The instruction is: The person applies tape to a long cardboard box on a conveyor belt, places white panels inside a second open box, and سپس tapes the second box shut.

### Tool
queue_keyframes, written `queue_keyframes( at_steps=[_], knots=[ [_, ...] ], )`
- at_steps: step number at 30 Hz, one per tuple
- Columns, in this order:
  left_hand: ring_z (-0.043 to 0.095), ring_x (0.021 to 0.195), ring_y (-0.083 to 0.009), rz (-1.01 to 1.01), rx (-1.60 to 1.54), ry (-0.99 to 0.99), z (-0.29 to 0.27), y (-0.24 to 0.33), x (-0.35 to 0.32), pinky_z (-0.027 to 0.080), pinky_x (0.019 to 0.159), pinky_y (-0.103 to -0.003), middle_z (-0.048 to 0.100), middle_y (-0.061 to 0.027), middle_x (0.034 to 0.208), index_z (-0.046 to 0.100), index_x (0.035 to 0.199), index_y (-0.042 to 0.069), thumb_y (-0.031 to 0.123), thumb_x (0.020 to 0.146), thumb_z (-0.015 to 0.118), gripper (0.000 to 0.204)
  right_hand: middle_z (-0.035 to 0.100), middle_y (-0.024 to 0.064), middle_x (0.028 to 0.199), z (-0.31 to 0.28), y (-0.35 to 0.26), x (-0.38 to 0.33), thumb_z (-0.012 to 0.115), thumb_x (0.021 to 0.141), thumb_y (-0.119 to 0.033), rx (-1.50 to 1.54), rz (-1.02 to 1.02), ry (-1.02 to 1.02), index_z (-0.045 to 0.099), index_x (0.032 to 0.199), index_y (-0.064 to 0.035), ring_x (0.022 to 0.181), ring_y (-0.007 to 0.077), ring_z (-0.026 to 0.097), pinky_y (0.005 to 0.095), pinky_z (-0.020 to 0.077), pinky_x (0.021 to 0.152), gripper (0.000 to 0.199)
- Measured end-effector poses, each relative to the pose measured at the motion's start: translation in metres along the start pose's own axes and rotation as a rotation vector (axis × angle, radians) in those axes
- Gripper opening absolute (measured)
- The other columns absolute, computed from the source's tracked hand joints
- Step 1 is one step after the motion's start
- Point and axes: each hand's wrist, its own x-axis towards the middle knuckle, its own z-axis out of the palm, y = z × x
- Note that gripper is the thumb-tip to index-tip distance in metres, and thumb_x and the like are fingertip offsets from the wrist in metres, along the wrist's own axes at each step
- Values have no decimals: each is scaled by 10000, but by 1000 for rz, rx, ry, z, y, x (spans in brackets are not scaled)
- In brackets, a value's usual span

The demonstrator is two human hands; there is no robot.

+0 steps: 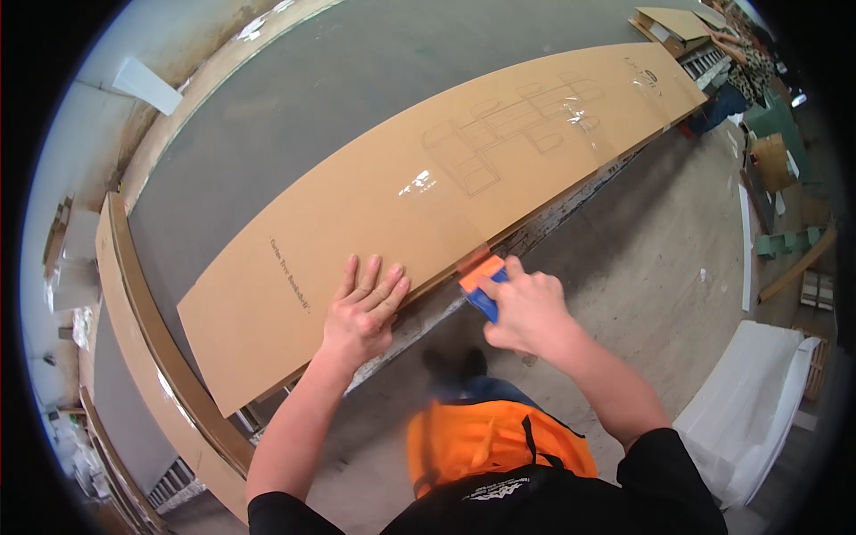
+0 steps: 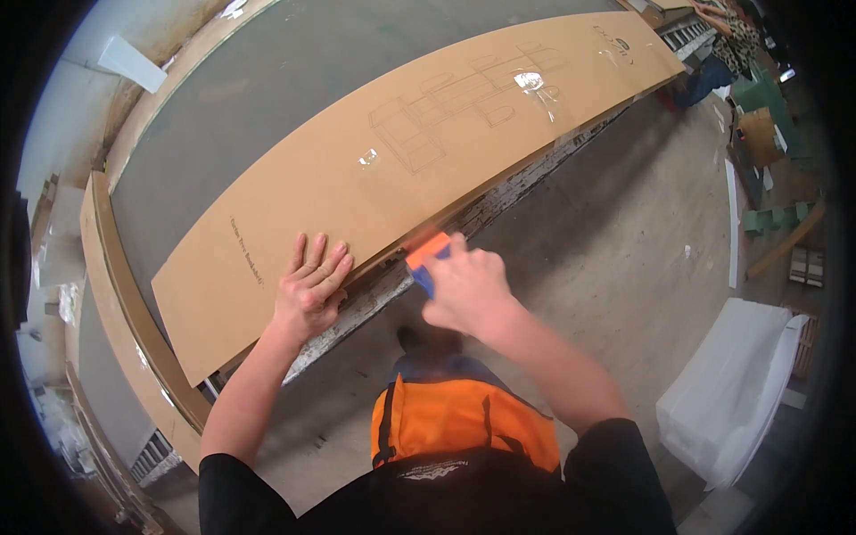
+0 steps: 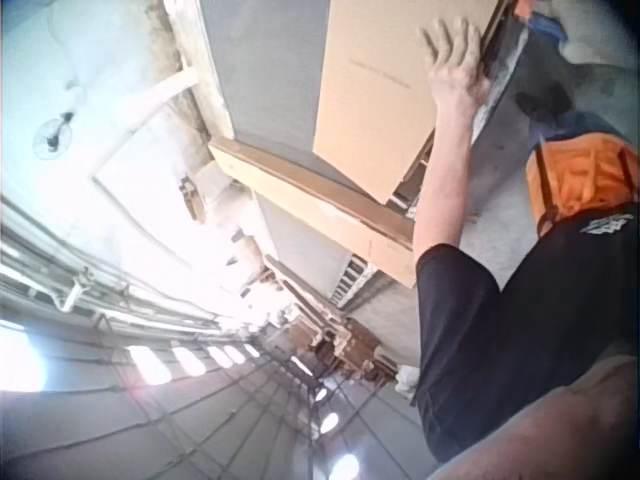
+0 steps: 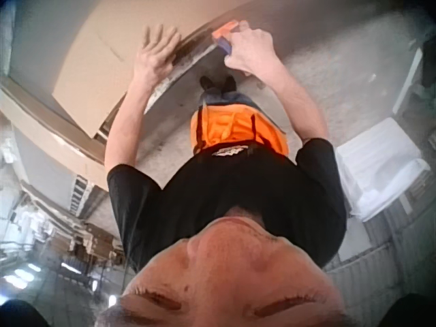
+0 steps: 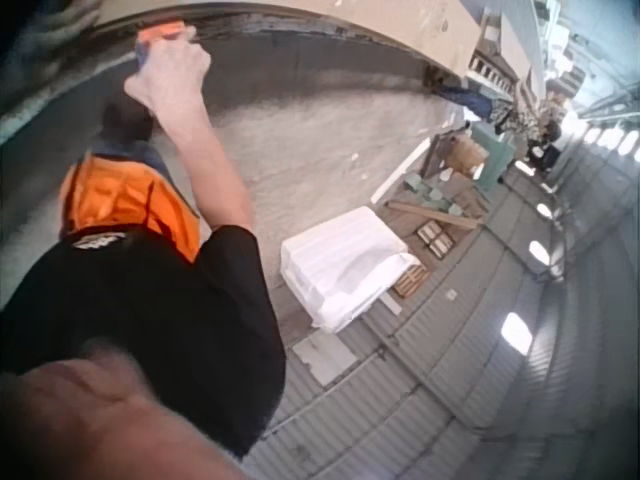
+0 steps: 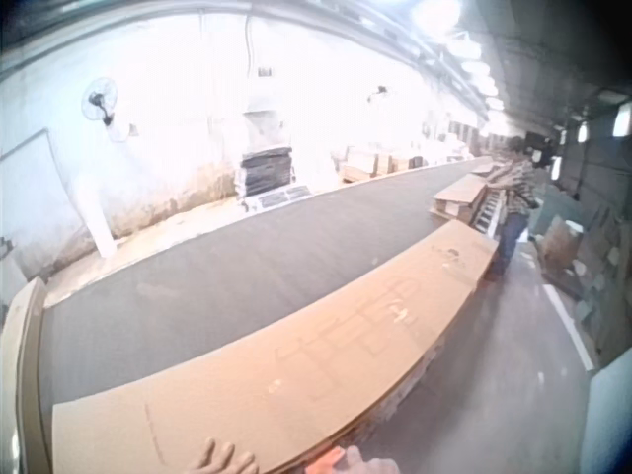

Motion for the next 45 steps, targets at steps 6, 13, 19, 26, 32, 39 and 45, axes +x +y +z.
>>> queue_keyframes(
  at_steps=[6, 13, 19, 26, 32, 39, 45],
  knots=[
    [519, 1326, -334, 17, 20, -36, -6, 0, -9, 284, 1189, -530, 646, -118, 1306, 675, 1224, 47, 9, 625, 717, 602, 673, 232, 844, -12, -38, 29, 662, 616, -226, -67, -31, -124, 740, 900, -18, 771, 353, 700, 410, 579, 690, 360],
    [400, 1420, -297, -138, 12, -160, -39, -16, -62, 206, 1215, -530, 506, -81, 1476, 514, 1416, 79, 173, 722, 761, 742, 670, 181, 1001, 26, -65, -9, 704, 635, -318, -103, 66, -66, 742, 871, -60, 866, 318, 696, 409, 580, 721, 352],
    [90, 1478, -524, -363, 257, -284, -112, -72, -224, 80, 1214, -573, 131, -314, 1598, 246, 1501, -100, 352, 757, 754, 1008, 615, 171, 1107, 67, -78, -116, 722, 615, -325, -166, 348, -139, 730, 1049, -143, 857, 330, 696, 444, 573, 746, 470],
    [109, 1472, -528, -373, 44, -17, -101, -87, -254, 97, 1222, -546, 143, -393, 1550, 108, 1480, -176, 185, 664, 743, 1096, 608, 181, 1152, 22, -309, -32, 667, 760, -276, 271, -141, 400, 674, 1186, -184, 889, 384, 678, 495, 559, 760, 436],
    [58, 1477, -530, -327, -123, 288, -87, -95, -258, 127, 1197, -582, 68, -430, 1538, -99, 1523, -73, 138, 635, 829, 1302, 694, 218, 884, -1, -406, 63, 651, 660, -242, -77, -22, -198, 739, 958, -115, 837, 397, 677, 455, 560, 744, 336],
    [162, 1475, -498, -282, -150, 340, -93, -100, -263, 110, 1200, -597, 211, -245, 1607, 163, 1562, 1, 19, 650, 605, 1013, 632, 252, 1031, 53, -375, -44, 710, 660, -318, -140, -75, -145, 696, 1047, -111, 720, 388, 692, 446, 582, 671, 439],
    [258, 1458, -454, -282, 177, 2, -108, -83, -251, 116, 1190, -607, 326, -83, 1600, 403, 1521, 205, 491, 867, 616, 745, 545, 281, 1237, 95, -363, -77, 722, 661, -329, -71, 14, -120, 614, 1307, -213, 752, 394, 696, 477, 586, 702, 666]
  ],
)
